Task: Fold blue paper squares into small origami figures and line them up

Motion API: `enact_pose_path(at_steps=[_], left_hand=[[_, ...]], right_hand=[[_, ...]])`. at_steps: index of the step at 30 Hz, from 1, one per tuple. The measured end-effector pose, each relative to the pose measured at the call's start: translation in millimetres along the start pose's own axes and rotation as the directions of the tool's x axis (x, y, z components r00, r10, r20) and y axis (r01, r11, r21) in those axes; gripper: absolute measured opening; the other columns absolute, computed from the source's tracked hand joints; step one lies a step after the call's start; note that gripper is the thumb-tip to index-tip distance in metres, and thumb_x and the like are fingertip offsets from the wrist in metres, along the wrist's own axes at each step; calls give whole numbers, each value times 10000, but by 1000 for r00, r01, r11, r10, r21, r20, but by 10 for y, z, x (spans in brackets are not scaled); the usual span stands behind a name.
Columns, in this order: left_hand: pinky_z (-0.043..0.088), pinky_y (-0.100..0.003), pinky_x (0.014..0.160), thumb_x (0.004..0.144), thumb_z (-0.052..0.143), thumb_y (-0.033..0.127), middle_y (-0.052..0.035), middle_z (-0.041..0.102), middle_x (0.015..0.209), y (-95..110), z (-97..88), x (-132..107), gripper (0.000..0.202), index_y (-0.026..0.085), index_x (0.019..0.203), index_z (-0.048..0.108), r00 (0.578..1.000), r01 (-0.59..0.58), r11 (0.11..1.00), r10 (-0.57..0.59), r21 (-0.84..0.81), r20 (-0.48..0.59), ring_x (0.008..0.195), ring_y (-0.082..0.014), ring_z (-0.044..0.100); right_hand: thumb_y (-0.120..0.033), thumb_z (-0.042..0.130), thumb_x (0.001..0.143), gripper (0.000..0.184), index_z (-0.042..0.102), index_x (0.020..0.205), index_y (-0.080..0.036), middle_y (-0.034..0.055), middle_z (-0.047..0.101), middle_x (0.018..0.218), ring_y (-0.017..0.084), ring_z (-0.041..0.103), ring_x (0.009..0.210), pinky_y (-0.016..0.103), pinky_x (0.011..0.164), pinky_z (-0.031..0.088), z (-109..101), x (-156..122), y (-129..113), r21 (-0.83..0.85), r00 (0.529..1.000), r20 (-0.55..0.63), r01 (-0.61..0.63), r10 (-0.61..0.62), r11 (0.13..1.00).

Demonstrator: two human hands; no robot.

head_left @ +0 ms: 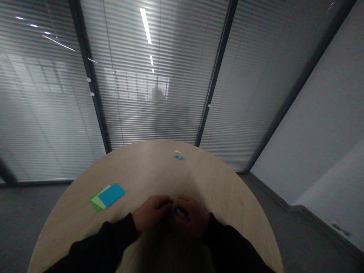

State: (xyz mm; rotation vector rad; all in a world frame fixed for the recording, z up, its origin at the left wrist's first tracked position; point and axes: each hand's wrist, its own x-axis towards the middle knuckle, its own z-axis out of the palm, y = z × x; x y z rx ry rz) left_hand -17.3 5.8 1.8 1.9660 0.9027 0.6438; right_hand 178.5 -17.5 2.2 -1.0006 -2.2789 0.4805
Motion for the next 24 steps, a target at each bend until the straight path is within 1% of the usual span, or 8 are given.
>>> enact_pose_path(at_steps=[2, 4, 7, 10, 14, 19, 24], left_hand=[[488, -299, 794, 902, 498, 261, -85, 750, 965, -3, 5, 0, 258, 139, 994, 705, 1000, -17, 1000, 17, 11, 5, 888, -213, 670], [488, -296, 780, 893, 503, 246, -90, 750, 959, 2, 10, -2, 247, 134, 991, 701, 1000, -20, 1000, 20, 19, 4, 878, -216, 671], [482, -288, 731, 881, 499, 216, -85, 748, 897, 23, 14, -7, 231, 131, 932, 707, 1000, -11, 997, 11, 83, -2, 824, -211, 667], [472, -278, 711, 878, 490, 192, -72, 749, 879, 39, 13, -10, 227, 143, 922, 708, 1000, -30, 991, 29, 131, 5, 799, -199, 663], [474, -280, 730, 861, 490, 161, -75, 758, 924, 32, 13, -12, 237, 155, 951, 709, 999, -50, 992, 49, 116, 8, 837, -207, 675], [478, -295, 750, 849, 498, 167, -75, 758, 919, 16, 12, -15, 234, 158, 940, 713, 999, -35, 994, 37, 104, -16, 851, -219, 678], [482, -301, 756, 880, 490, 214, -92, 752, 940, 20, -3, -19, 246, 136, 959, 710, 999, -20, 998, 18, 64, 31, 867, -228, 675]], right_hand=[[-140, 600, 722, 106, 607, 816, -188, -12, 533, 765, 135, 514, 656, 234, 582, 349, 2, 8, 4, 1, 1000, 9, 28, -28, 1000], [-156, 583, 740, 93, 604, 824, -190, -4, 527, 776, 141, 507, 657, 243, 580, 347, 0, 6, -2, -38, 998, 40, 44, -43, 998], [-171, 582, 733, 124, 620, 848, -199, 11, 534, 813, 147, 504, 657, 253, 570, 338, -8, -10, -17, -126, 997, 72, 41, -32, 991], [-163, 584, 692, 169, 624, 853, -198, 23, 544, 861, 153, 517, 679, 256, 578, 346, -11, -20, -31, -169, 997, 74, 35, -23, 985], [-154, 550, 681, 189, 611, 858, -181, 43, 561, 929, 155, 531, 706, 260, 608, 370, -19, -6, -63, -180, 994, 102, 47, -29, 983], [-176, 574, 694, 205, 625, 893, -184, 55, 574, 960, 160, 536, 704, 265, 599, 359, -11, -9, -64, -276, 991, 126, 68, -34, 959], [-191, 603, 728, 184, 627, 910, -197, 49, 588, 970, 159, 563, 726, 263, 616, 382, 22, -26, -1, -257, 995, 89, 76, -55, 963]])
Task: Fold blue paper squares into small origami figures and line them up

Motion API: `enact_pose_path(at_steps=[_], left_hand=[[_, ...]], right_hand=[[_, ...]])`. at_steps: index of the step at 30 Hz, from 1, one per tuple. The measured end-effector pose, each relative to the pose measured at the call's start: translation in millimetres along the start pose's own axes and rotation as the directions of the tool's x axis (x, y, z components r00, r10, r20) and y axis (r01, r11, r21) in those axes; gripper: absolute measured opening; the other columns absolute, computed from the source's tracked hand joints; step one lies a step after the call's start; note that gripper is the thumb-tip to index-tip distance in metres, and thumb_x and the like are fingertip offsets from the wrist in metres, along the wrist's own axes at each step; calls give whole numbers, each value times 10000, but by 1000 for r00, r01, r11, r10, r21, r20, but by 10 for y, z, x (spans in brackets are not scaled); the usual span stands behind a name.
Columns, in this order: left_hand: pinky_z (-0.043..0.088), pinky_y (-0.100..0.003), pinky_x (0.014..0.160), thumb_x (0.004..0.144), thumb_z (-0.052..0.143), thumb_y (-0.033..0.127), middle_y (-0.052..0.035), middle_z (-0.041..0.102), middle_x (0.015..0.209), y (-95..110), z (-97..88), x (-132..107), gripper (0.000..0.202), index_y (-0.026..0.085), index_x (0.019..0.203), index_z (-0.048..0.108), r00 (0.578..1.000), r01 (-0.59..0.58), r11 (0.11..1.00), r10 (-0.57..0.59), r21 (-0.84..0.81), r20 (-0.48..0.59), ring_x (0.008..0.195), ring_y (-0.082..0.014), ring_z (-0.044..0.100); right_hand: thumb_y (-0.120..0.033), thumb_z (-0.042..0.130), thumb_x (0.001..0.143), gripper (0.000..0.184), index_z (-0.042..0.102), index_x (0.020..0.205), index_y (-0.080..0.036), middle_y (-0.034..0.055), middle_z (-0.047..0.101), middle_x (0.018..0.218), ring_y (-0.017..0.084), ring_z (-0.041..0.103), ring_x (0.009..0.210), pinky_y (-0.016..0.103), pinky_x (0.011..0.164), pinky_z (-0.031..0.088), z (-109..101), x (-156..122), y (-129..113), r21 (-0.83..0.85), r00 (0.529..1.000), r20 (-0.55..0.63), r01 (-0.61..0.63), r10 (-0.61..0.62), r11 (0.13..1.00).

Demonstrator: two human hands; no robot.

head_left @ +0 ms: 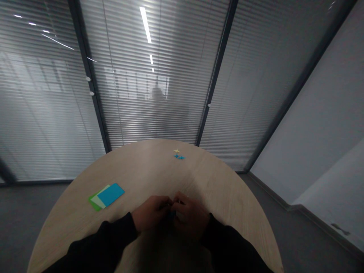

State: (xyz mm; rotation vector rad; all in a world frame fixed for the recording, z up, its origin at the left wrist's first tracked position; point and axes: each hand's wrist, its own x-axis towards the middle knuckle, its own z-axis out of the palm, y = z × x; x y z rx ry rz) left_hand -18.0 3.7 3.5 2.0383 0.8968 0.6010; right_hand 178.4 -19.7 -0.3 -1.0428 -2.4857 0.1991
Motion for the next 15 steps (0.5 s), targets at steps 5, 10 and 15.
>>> enact_pose_path(at_steps=[5, 10, 15], left_hand=[[482, -301, 762, 885, 493, 228, -82, 746, 929, 7, -22, -2, 243, 142, 957, 708, 1000, 10, 1000, -9, -12, 28, 856, -220, 669], [489, -321, 751, 886, 515, 290, -104, 745, 935, -6, -24, 0, 266, 128, 979, 703, 999, 47, 995, -47, -92, -2, 853, -237, 670], [492, -324, 721, 881, 532, 355, -107, 748, 908, 3, 12, 0, 294, 133, 1006, 680, 993, 64, 962, -89, -266, -83, 826, -236, 680]], right_hand=[[-182, 636, 679, 213, 620, 890, -208, 39, 580, 982, 153, 574, 724, 253, 607, 392, 1, -12, 27, 56, 999, -51, 11, -8, 998], [-255, 664, 737, 199, 645, 931, -215, 33, 572, 934, 148, 562, 706, 248, 597, 385, -11, -12, 21, 54, 997, -77, 12, -8, 998], [-405, 641, 839, 209, 662, 880, -201, -7, 569, 724, 123, 513, 585, 233, 545, 350, -1, -12, 26, 119, 987, -149, -48, 66, 992]])
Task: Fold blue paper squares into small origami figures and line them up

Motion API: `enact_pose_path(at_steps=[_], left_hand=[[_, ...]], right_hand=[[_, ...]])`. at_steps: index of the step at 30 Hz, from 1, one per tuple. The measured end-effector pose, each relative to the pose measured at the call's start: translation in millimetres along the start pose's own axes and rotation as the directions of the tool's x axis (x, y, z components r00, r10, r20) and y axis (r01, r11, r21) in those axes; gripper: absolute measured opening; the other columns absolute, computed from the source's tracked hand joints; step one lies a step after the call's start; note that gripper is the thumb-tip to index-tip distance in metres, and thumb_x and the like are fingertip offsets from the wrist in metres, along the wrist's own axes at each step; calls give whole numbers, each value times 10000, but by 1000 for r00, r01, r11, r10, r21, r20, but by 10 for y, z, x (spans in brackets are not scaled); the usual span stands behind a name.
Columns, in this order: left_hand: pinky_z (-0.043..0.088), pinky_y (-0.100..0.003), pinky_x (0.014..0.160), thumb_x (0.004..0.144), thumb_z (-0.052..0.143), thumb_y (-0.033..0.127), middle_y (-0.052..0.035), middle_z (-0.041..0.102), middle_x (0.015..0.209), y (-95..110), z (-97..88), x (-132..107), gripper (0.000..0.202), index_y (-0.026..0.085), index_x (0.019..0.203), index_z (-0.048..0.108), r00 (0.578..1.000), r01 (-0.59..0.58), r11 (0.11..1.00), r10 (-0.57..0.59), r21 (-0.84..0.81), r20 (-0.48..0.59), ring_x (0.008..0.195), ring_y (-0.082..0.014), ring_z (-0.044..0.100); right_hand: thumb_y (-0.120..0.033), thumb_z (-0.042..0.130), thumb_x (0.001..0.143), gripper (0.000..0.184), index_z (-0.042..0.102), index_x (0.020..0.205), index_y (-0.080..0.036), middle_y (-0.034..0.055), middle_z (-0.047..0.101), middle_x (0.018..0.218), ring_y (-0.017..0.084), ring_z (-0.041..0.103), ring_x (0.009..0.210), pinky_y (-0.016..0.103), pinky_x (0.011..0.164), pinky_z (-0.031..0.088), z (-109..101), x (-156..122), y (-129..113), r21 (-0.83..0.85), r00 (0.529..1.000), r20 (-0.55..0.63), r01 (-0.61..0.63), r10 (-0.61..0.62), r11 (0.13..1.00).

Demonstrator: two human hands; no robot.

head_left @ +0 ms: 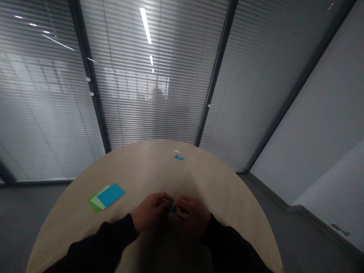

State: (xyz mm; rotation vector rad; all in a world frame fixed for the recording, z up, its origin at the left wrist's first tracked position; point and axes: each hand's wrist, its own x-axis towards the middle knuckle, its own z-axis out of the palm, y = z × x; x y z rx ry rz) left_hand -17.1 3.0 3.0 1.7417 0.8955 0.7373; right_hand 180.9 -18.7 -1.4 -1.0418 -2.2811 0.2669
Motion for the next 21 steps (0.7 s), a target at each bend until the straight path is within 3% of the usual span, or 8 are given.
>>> enact_pose_path(at_steps=[4, 8, 10, 12, 15, 21], left_hand=[[483, -307, 672, 855, 582, 426, -74, 744, 826, 3, 88, -11, 325, 158, 1032, 632, 992, 28, 985, -49, -168, -120, 764, -218, 680], [477, -303, 670, 823, 638, 393, -60, 733, 799, 20, 185, -22, 293, 175, 1004, 567, 983, 0, 950, -57, -312, -175, 747, -202, 673], [488, -321, 705, 814, 655, 381, -68, 732, 841, 23, 214, -22, 303, 184, 1016, 545, 985, -34, 927, -33, -374, -170, 794, -212, 680], [500, -348, 756, 805, 669, 380, -82, 732, 912, 14, 226, -17, 373, 193, 1094, 525, 987, -56, 906, -14, -420, -160, 863, -231, 687], [508, -385, 831, 801, 676, 371, -106, 723, 1013, -9, 228, -7, 427, 199, 1159, 520, 987, -70, 897, -2, -437, -162, 947, -251, 684], [521, -378, 820, 820, 631, 322, -102, 730, 981, -3, 231, -10, 253, 173, 1021, 599, 977, -54, 940, -20, -337, -212, 899, -237, 688]], right_hand=[[-430, 625, 856, 250, 652, 833, -183, 8, 610, 717, 128, 555, 604, 233, 568, 400, 29, 17, -12, 127, 989, -132, -53, 70, 990], [-349, 557, 886, 204, 622, 792, -180, 21, 614, 705, 135, 566, 604, 250, 593, 448, 76, 44, -53, 126, 959, -249, -105, 134, 986], [-281, 539, 871, 121, 611, 856, -185, 29, 632, 739, 139, 578, 609, 254, 595, 465, 108, 50, -76, 123, 948, -277, -127, 157, 984], [-231, 548, 832, 155, 591, 975, -188, 37, 660, 783, 147, 595, 610, 261, 590, 481, 143, 49, -100, 132, 931, -304, -168, 201, 977], [-198, 558, 795, 246, 569, 1041, -192, 46, 684, 814, 157, 618, 618, 274, 599, 504, 178, 47, -136, 153, 901, -339, -229, 269, 961], [-235, 557, 825, 112, 626, 893, -179, 55, 695, 807, 175, 665, 678, 276, 618, 527, 181, 57, -150, 319, 886, -272, -285, 375, 904]])
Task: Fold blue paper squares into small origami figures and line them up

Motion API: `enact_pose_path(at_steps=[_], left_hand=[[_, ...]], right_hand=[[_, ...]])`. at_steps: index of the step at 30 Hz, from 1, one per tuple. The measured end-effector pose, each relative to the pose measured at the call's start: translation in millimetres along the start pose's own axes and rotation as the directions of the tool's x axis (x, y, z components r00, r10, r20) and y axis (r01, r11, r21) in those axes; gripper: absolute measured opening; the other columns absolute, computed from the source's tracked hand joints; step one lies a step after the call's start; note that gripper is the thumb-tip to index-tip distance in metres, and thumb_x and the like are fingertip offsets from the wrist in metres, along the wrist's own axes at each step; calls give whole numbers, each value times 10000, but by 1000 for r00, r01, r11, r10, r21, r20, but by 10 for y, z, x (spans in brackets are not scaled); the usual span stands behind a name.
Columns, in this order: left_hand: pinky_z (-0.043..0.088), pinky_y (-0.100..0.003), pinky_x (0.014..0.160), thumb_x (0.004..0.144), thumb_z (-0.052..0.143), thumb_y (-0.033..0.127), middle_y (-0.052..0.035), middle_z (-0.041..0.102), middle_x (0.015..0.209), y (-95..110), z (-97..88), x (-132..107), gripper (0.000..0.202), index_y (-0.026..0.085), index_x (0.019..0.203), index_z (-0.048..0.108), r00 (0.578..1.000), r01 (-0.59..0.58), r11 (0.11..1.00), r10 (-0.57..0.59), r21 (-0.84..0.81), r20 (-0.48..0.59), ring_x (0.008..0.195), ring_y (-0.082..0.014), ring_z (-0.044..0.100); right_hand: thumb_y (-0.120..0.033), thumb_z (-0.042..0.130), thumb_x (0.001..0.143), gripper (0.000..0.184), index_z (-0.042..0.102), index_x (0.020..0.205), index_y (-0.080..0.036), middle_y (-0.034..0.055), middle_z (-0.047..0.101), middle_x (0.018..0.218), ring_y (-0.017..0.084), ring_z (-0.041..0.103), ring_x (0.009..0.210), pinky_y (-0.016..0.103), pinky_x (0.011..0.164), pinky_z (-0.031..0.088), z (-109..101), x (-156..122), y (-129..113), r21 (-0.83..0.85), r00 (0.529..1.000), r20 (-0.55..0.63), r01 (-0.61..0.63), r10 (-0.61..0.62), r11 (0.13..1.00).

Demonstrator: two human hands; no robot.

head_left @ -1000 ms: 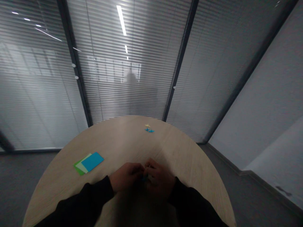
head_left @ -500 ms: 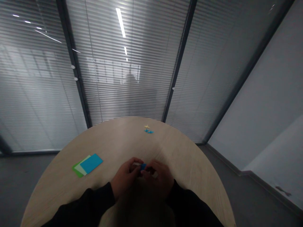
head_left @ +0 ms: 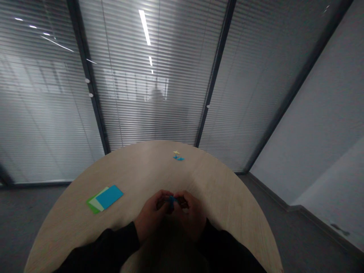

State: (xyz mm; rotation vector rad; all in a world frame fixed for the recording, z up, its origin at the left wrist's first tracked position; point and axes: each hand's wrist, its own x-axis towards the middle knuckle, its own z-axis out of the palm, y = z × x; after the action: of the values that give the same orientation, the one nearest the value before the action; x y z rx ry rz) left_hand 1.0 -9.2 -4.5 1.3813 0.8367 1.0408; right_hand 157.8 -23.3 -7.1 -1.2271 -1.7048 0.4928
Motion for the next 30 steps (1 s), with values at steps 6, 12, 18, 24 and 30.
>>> enact_pose_path(at_steps=[6, 12, 18, 24, 30], left_hand=[[529, -399, 857, 811, 616, 288, -104, 752, 980, -25, 6, 14, 265, 169, 1048, 597, 997, -22, 998, 25, 58, -67, 933, -249, 707], [532, -395, 862, 796, 590, 203, -106, 759, 985, -14, 8, 18, 226, 170, 1017, 619, 995, -9, 990, 24, 143, -100, 954, -253, 710], [532, -389, 859, 809, 586, 188, -97, 766, 987, -55, -1, 33, 232, 175, 1039, 606, 997, -4, 991, 15, 136, -76, 950, -246, 713], [526, -386, 841, 818, 617, 262, -99, 761, 969, -44, -11, 45, 229, 164, 1024, 613, 998, -2, 996, 8, 85, -63, 929, -251, 709], [512, -350, 742, 775, 685, 335, -74, 742, 814, -16, -80, 64, 315, 138, 1013, 626, 993, 115, 993, -116, -38, -24, 786, -224, 695]], right_hand=[[-233, 625, 813, 123, 672, 916, -186, 62, 727, 834, 195, 691, 727, 290, 644, 546, 40, -11, 96, 108, 988, 58, -149, 143, 983], [-190, 643, 766, 188, 676, 951, -172, 80, 733, 884, 190, 686, 705, 314, 653, 560, 76, -34, 56, 68, 985, 15, -172, 172, 983], [-191, 623, 769, 186, 677, 944, -161, 75, 726, 875, 177, 688, 685, 304, 648, 567, 51, -18, 6, 31, 995, 13, -101, 101, 994], [-221, 613, 790, 190, 683, 956, -161, 86, 713, 919, 183, 685, 726, 305, 655, 570, 39, -13, 2, 7, 999, 16, -38, 38, 999], [-295, 582, 853, 213, 707, 976, -174, 80, 730, 883, 183, 682, 724, 283, 625, 549, -35, 8, -21, -4, 996, 85, -42, 42, 999]])
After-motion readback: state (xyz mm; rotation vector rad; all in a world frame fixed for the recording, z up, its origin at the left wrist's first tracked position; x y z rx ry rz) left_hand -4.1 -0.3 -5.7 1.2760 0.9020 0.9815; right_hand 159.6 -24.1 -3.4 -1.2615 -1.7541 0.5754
